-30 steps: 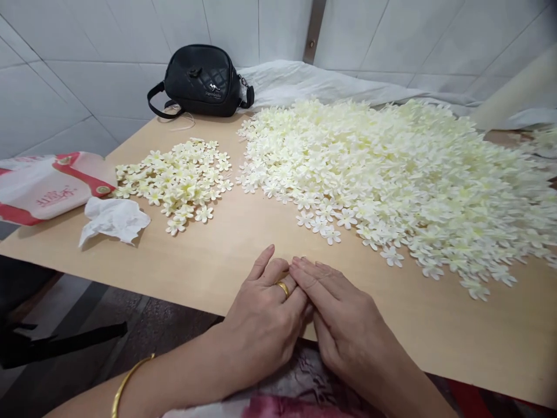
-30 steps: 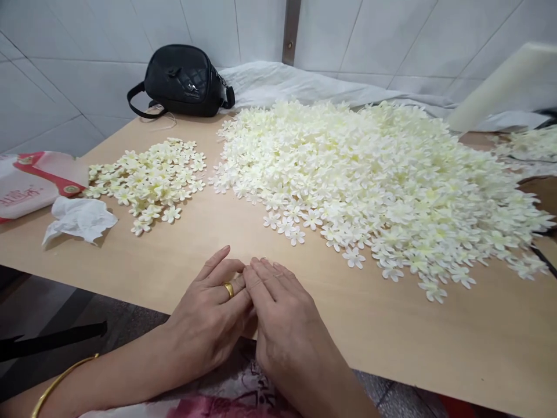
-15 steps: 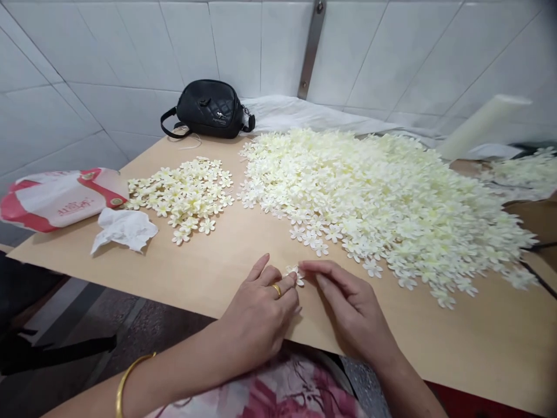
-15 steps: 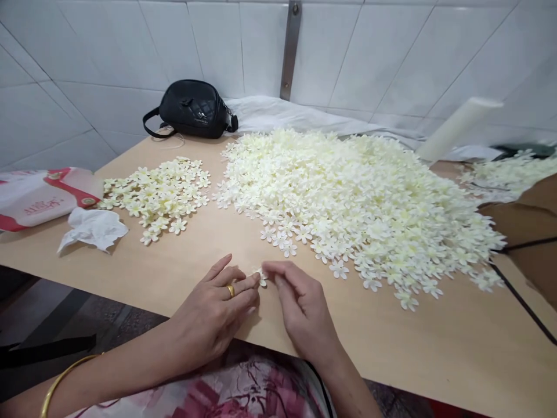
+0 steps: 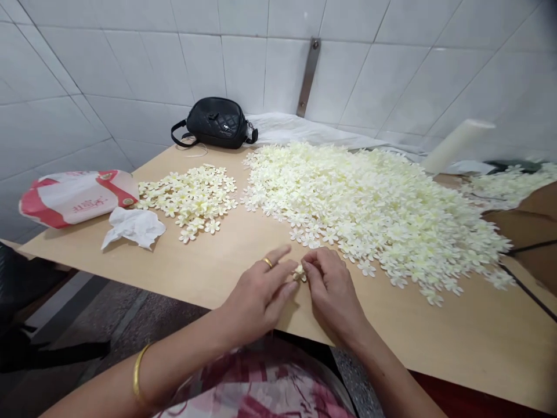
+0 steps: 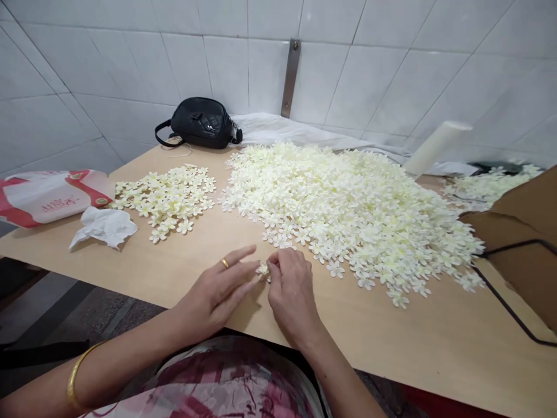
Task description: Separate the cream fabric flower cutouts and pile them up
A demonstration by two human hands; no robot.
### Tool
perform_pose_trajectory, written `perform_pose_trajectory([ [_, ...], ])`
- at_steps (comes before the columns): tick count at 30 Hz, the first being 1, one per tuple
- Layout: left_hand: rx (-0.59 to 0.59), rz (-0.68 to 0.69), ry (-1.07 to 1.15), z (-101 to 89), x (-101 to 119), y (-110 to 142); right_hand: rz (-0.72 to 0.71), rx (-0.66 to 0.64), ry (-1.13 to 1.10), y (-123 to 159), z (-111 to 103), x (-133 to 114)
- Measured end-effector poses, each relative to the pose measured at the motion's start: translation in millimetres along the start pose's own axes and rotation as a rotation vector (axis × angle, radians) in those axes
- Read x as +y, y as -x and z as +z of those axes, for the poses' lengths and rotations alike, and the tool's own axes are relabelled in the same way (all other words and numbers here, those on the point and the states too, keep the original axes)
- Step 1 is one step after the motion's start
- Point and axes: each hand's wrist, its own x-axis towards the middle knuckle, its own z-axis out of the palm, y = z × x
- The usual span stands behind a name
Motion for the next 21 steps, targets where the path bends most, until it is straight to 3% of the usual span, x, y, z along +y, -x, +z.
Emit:
perform_pose_trajectory([
  [2, 0.007, -0.122, 0.213, -8.0, -0.4, -19.0, -0.002, 0.033, -0.072, -9.2, -9.6, -2.6],
  [6, -0.132, -0.251, 0.620, -18.1, -0.4, -65.8, -0.030, 0.058, -0.186, -38.7, -27.6, -8.8],
  [12, 0.028, -0.259, 0.901, -18.3, -7.6, -110.8, 0.061, 0.100, -0.533, -81.7, -36.3, -3.4],
  [16, 0.102, -0.287, 0.945, -14.7, -22.0, -119.2, 0.161, -0.080, -0.759, -94.8, -36.5, 6.8],
  [21, 0.046, -0.301, 0.907, -9.5, -38.0, -117.2, 0.183, -0.330, -0.909, -93.8, -33.4, 17.3],
])
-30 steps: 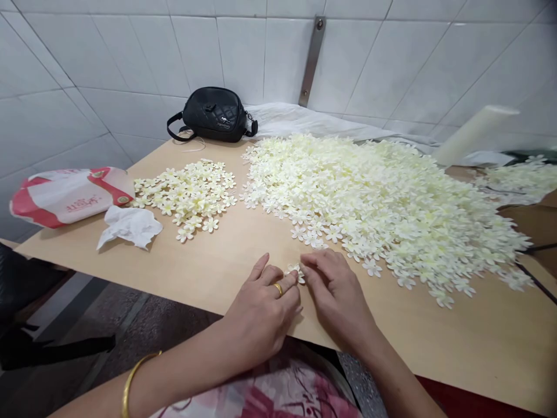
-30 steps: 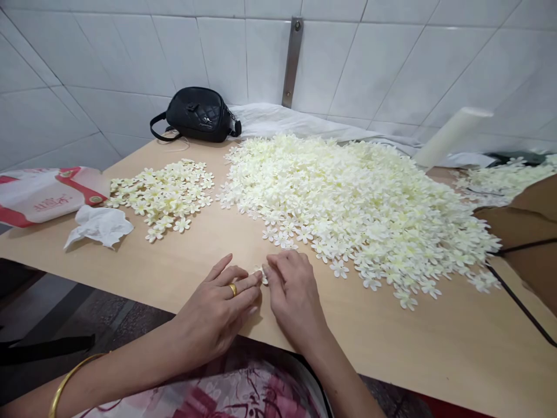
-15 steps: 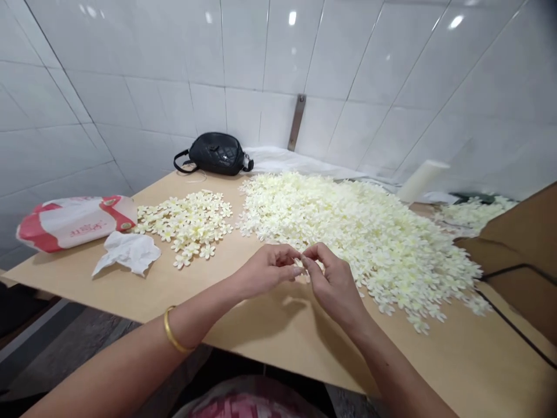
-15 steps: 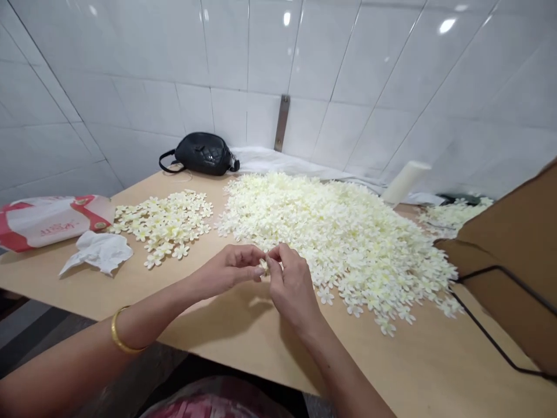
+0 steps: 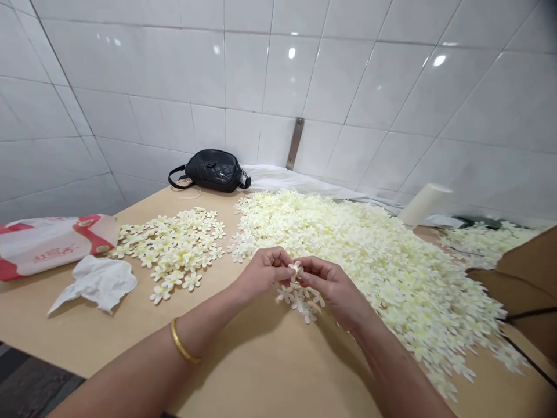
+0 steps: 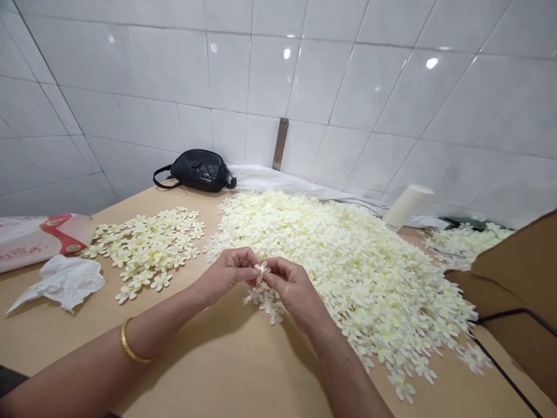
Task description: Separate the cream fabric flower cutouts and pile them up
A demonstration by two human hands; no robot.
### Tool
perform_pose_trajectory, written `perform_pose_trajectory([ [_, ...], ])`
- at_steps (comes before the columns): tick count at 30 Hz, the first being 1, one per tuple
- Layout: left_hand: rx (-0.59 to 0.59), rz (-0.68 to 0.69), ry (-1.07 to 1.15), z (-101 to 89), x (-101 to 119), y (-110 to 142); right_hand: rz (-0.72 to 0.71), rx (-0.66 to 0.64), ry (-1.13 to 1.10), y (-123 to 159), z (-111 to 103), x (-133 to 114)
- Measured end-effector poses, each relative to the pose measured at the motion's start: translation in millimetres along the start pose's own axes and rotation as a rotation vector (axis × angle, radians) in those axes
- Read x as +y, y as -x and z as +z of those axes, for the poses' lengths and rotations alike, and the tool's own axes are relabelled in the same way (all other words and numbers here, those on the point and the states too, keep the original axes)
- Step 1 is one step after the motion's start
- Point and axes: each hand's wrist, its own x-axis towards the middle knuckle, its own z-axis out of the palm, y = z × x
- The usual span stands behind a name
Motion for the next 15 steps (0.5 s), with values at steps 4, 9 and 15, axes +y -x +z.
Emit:
perform_pose_trajectory([
  [4, -0.060, -0.058, -0.007, -3.1, -0.3, 0.1, 0.056, -0.052, -0.017, 3.3, -4.0, 2.6],
  [9, -0.023, -0.073, -0.167, 2.9, -2.8, 4.9, 0.060, -0.003, 0.124, 3.8, -1.7, 7.9],
  [15, 0.260, 0.226, -0.550, 20.6, -13.4, 13.7, -0.352, 0.412, 0.793, 1.2, 26.8, 23.3],
])
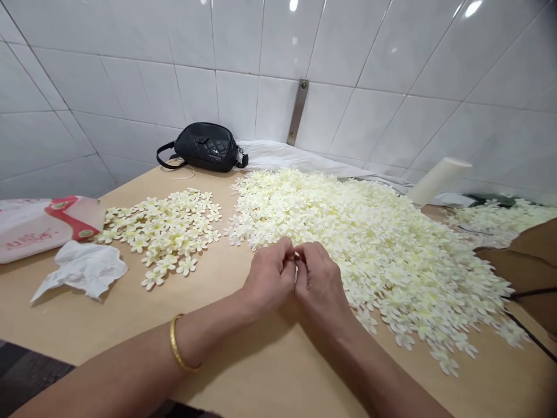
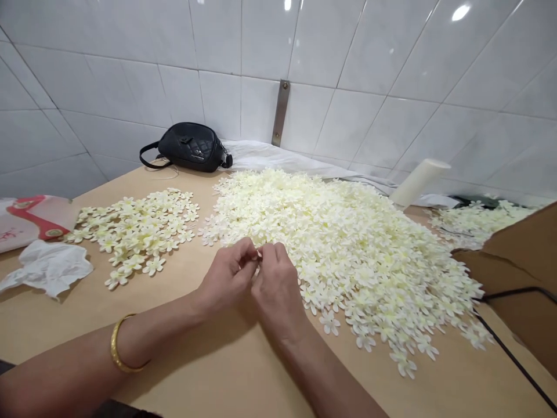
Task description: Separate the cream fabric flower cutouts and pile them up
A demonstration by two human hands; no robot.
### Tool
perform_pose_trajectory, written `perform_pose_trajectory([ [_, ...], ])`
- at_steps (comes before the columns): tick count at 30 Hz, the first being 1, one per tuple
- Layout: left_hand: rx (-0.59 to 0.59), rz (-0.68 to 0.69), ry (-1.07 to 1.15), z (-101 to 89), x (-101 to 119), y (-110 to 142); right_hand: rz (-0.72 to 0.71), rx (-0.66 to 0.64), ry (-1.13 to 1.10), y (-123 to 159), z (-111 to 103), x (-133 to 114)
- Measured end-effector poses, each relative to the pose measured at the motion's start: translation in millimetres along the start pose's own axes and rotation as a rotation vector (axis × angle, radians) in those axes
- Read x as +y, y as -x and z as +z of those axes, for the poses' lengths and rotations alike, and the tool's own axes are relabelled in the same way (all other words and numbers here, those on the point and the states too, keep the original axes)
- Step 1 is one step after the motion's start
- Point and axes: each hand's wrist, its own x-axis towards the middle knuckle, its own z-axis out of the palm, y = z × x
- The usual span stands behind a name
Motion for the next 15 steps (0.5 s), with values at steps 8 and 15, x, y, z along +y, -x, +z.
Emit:
perform_pose_trajectory([
  [8, -0.139, -0.423, 0.691, -17.0, -0.4, -15.6, -0.248, 0.237, 0.065, -3.8, -2.3, 2.3],
  [15, -0.351, -0.316, 0.787, -14.9, -1.3, -11.8, -0.395, 0.264, 0.083, -1.3, -5.5, 1.4],
])
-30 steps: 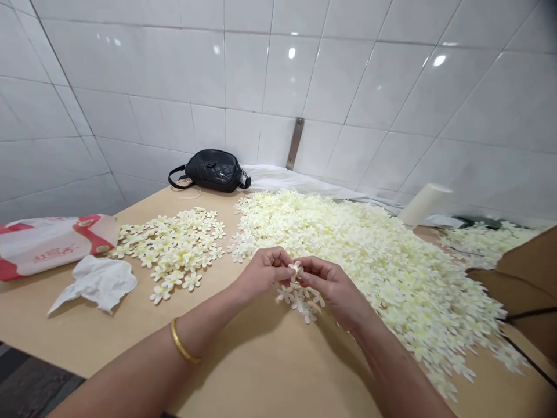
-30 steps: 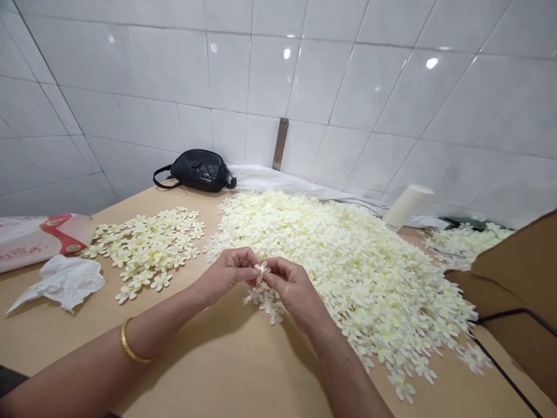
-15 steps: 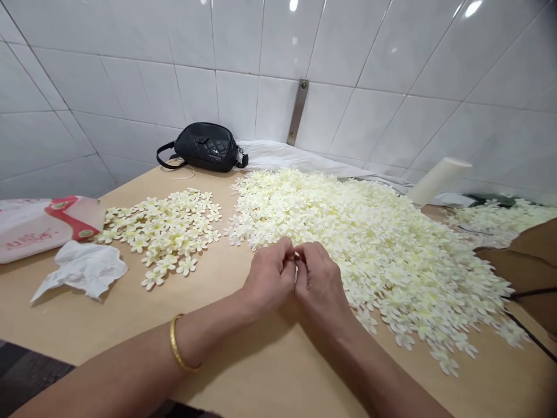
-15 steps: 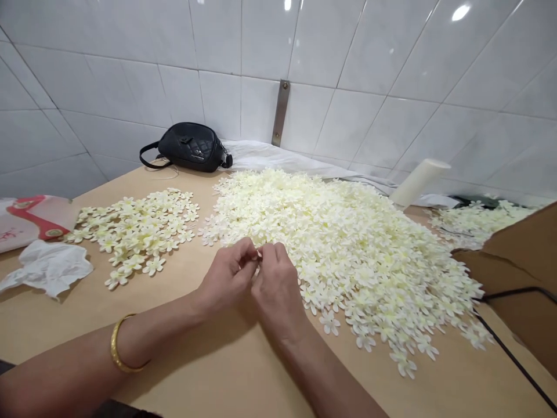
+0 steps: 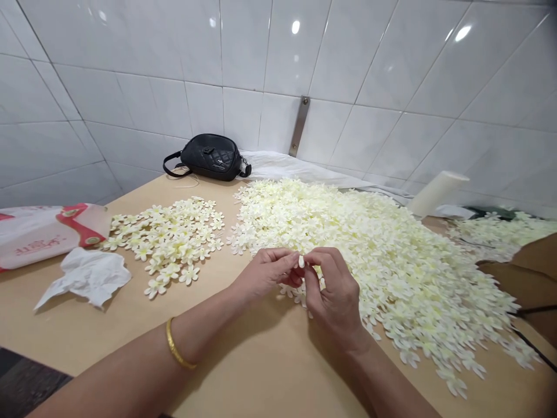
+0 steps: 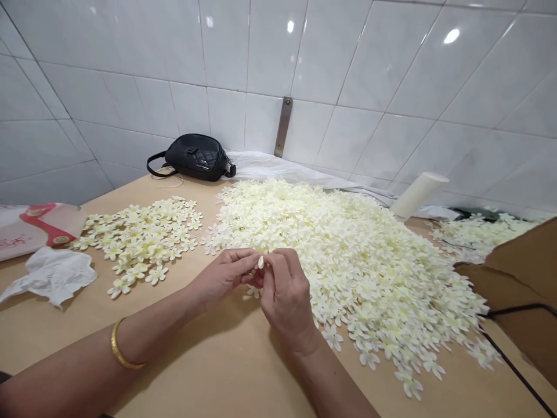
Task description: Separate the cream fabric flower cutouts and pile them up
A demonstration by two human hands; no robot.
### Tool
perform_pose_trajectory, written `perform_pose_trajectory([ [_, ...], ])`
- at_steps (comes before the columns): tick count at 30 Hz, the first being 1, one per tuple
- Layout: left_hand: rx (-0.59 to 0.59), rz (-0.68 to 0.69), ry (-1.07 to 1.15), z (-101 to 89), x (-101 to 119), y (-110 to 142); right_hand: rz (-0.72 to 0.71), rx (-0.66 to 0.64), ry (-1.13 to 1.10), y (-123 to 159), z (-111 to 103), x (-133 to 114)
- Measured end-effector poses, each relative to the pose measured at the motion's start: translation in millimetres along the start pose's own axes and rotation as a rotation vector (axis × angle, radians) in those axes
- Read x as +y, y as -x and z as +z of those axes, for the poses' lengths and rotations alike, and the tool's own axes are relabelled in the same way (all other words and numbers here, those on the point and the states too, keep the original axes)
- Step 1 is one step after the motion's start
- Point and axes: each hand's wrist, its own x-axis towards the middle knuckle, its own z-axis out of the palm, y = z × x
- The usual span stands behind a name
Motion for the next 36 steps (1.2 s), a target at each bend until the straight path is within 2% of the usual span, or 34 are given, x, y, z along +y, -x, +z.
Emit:
perform_pose_trajectory([
  [3, -0.023, 0.029, 0.032, 2.8, 1.4, 2.5, 0.009, 0.057, 0.008, 0.7, -1.7, -2.7],
  [5, -0.021, 0.039, -0.036, 2.4, 3.6, 3.8, 0.065, 0.037, -0.050, 1.2, -3.9, -4.3],
  [7, 0.013, 0.084, -0.180, 1.0, 6.4, 4.6, 0.180, -0.059, -0.181, 0.7, -7.4, -5.1],
  [10, 0.105, 0.203, -0.438, -1.0, 10.0, 5.5, 0.383, -0.234, -0.492, -2.0, -13.2, -3.2],
  [12, 0.172, 0.287, -0.613, -1.2, 11.0, 6.5, 0.499, -0.261, -0.692, -4.3, -15.6, -0.6],
  [14, 0.224, 0.369, -0.770, -0.4, 10.2, 8.0, 0.591, -0.243, -0.801, -5.7, -15.9, 1.1],
  [18, 0.274, 0.500, -0.960, 2.4, 3.9, 11.1, 0.654, -0.285, -0.700, -5.5, -12.1, -4.1],
  [22, 0.264, 0.533, -1.049, 3.3, -2.9, 11.2, 0.608, -0.327, -0.500, -5.8, -8.6, -14.4],
  [26, 0.262, 0.509, -0.921, 1.9, -3.6, 8.8, 0.565, -0.279, -0.481, -8.7, -10.9, -11.6],
  [31, 0.293, 0.433, -0.723, 2.5, 0.0, 7.7, 0.554, -0.154, -0.297, -10.8, -20.2, 0.4],
  [34, 0.263, 0.272, -0.534, 5.5, 1.0, 6.2, 0.497, -0.104, -0.191, -8.3, -20.8, -0.5],
  [36, 0.195, 0.080, -0.259, 8.0, 1.1, 4.0, 0.414, -0.078, -0.137, -5.3, -17.1, -3.2],
])
